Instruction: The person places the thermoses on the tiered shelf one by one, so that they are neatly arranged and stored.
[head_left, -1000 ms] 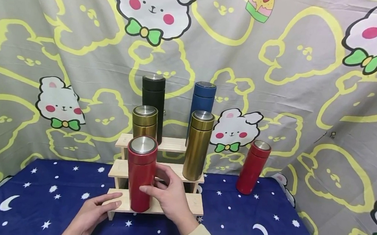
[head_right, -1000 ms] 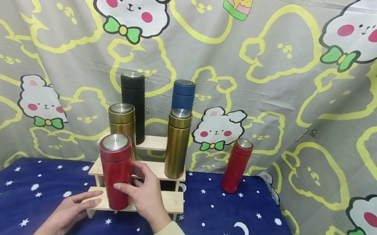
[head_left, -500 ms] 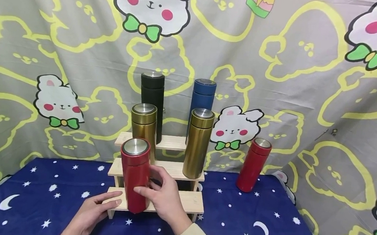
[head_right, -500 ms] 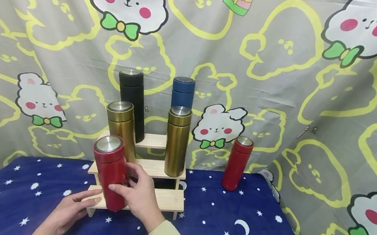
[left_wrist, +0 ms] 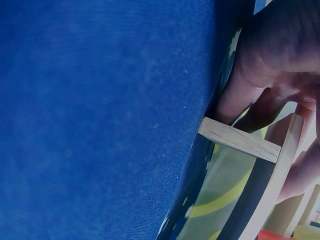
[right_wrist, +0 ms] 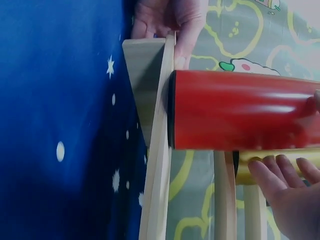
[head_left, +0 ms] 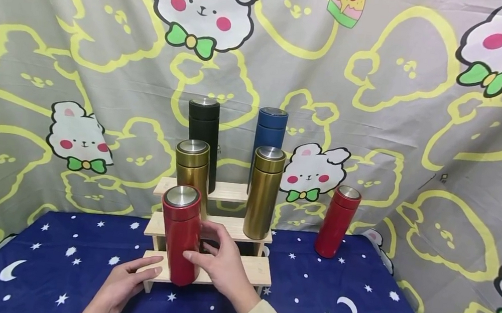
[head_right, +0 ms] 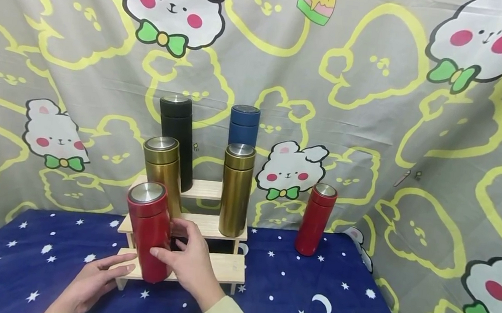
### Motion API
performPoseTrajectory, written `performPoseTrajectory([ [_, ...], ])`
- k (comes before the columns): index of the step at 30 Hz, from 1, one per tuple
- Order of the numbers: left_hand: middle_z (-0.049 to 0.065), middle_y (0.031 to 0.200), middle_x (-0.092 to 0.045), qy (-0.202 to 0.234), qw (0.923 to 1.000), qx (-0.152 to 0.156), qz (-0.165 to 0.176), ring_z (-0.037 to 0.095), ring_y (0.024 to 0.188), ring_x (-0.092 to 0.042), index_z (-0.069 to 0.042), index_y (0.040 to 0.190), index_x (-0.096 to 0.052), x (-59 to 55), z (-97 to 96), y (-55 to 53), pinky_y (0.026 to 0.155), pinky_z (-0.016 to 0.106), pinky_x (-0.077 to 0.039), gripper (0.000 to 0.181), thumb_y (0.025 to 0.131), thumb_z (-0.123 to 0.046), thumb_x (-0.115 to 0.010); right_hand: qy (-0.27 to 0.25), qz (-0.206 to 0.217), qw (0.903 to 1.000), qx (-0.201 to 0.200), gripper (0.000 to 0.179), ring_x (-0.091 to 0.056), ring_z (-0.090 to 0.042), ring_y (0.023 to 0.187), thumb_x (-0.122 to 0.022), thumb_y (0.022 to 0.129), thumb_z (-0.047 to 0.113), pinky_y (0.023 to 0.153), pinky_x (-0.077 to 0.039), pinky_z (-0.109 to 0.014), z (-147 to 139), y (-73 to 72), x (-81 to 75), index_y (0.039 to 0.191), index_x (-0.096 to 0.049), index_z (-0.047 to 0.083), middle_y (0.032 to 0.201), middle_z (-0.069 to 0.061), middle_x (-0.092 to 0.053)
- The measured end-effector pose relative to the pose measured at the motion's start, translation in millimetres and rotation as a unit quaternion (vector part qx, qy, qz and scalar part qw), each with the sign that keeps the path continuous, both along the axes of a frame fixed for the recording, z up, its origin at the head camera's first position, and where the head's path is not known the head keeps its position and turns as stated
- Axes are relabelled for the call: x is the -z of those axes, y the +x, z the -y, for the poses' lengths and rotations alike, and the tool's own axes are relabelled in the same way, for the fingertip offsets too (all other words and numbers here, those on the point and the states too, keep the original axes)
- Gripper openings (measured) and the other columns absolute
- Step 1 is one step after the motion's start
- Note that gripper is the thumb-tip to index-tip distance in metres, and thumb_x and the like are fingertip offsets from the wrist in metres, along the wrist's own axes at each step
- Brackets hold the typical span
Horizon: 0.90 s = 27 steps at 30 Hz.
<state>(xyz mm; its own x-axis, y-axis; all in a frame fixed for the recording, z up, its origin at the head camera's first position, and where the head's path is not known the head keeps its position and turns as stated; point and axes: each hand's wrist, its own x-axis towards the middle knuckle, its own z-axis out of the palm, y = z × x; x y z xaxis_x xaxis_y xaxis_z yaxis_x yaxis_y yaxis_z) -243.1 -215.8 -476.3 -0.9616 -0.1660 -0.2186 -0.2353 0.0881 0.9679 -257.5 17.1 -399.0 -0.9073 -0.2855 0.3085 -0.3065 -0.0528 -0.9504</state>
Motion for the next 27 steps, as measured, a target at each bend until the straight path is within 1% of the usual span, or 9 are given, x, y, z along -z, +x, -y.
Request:
performPoseTrajectory([
  [3, 0.028, 0.146, -0.04, 0.0, 1.0, 0.002, -0.005, 0.032, 0.12, -0.052, -0.002, 0.128, -0.065, 1.2, -0.3, 0.7, 0.098, 0.054, -0.044, 0.05, 0.086, -0.027, -0.078, 0.012, -0.015, 0.9998, 0.008, 0.056, -0.054, -0.024, 0.119, -0.08, 0.083, 0.016, 0.1, -0.045, -0.043, -11, 1.6, 1.2, 0.131, -0.054, 0.006, 0.126, -0.008, -0.059],
  [7, 0.028, 0.146, -0.039, 0.001, 1.0, 0.004, -0.005, 0.031, 0.121, -0.051, -0.002, 0.128, -0.065, 1.7, -0.4, 0.9, 0.098, 0.054, -0.044, 0.051, 0.086, -0.027, -0.078, 0.014, -0.031, 0.9993, 0.018, 0.054, -0.054, -0.028, 0.119, -0.078, 0.085, 0.014, 0.1, -0.045, -0.045, -28, 2.9, 1.9, 0.131, -0.052, 0.002, 0.126, -0.014, -0.059],
  [11, 0.028, 0.146, -0.039, 0.0, 1.0, 0.002, -0.004, 0.029, 0.118, -0.053, -0.002, 0.128, -0.065, 2.7, 0.9, 0.2, 0.098, 0.053, -0.044, 0.051, 0.086, -0.027, -0.078, 0.013, -0.037, 0.9989, 0.024, 0.047, -0.055, -0.03, 0.117, -0.076, 0.086, 0.012, 0.099, -0.046, -0.045, -42, 3.5, 2.3, 0.127, -0.055, 0.0, 0.123, -0.013, -0.061],
  [15, 0.028, 0.146, -0.04, -0.001, 1.0, 0.001, -0.003, 0.029, 0.118, -0.053, -0.002, 0.129, -0.065, 2.7, 2.0, -0.2, 0.098, 0.053, -0.044, 0.052, 0.086, -0.028, -0.078, 0.016, -0.043, 0.9987, 0.021, 0.044, -0.056, -0.03, 0.116, -0.077, 0.086, 0.011, 0.098, -0.046, -0.046, -50, 4.5, 1.6, 0.123, -0.058, -0.001, 0.121, -0.014, -0.061],
  [18, 0.028, 0.146, -0.04, 0.001, 1.0, 0.002, -0.003, 0.029, 0.118, -0.053, -0.003, 0.129, -0.065, 2.6, 1.8, 0.0, 0.098, 0.053, -0.044, 0.052, 0.086, -0.028, -0.078, 0.019, -0.042, 0.9988, 0.019, 0.041, -0.057, -0.03, 0.115, -0.077, 0.085, 0.01, 0.097, -0.047, -0.047, -56, 5.4, 0.4, 0.121, -0.06, -0.002, 0.121, -0.017, -0.061],
  [22, 0.029, 0.146, -0.039, 0.003, 1.0, 0.002, -0.003, 0.03, 0.118, -0.053, -0.002, 0.129, -0.065, 2.4, 1.2, 0.3, 0.098, 0.054, -0.044, 0.052, 0.086, -0.027, -0.078, 0.015, -0.03, 0.9994, 0.013, 0.038, -0.059, -0.031, 0.111, -0.076, 0.086, 0.006, 0.094, -0.05, -0.038, -68, 6.9, -3.8, 0.119, -0.061, -0.003, 0.118, -0.022, -0.061],
  [25, 0.03, 0.146, -0.038, 0.003, 1.0, 0.001, -0.001, 0.034, 0.122, -0.051, -0.002, 0.129, -0.065, 1.5, 0.8, 0.6, 0.099, 0.055, -0.043, 0.053, 0.085, -0.028, -0.079, 0.016, -0.027, 0.9994, 0.014, 0.038, -0.059, -0.032, 0.111, -0.076, 0.086, 0.004, 0.092, -0.051, -0.033, -80, 6.8, -8.3, 0.12, -0.061, -0.005, 0.118, -0.025, -0.06],
  [27, 0.03, 0.146, -0.038, 0.003, 1.0, 0.001, 0.0, 0.038, 0.124, -0.048, -0.002, 0.128, -0.065, 0.7, 1.2, 1.0, 0.099, 0.057, -0.041, 0.055, 0.083, -0.03, -0.08, 0.02, -0.027, 0.9992, 0.021, 0.039, -0.058, -0.032, 0.113, -0.076, 0.085, 0.005, 0.093, -0.051, -0.034, -88, 5.7, -10.6, 0.12, -0.061, -0.005, 0.121, -0.025, -0.059],
])
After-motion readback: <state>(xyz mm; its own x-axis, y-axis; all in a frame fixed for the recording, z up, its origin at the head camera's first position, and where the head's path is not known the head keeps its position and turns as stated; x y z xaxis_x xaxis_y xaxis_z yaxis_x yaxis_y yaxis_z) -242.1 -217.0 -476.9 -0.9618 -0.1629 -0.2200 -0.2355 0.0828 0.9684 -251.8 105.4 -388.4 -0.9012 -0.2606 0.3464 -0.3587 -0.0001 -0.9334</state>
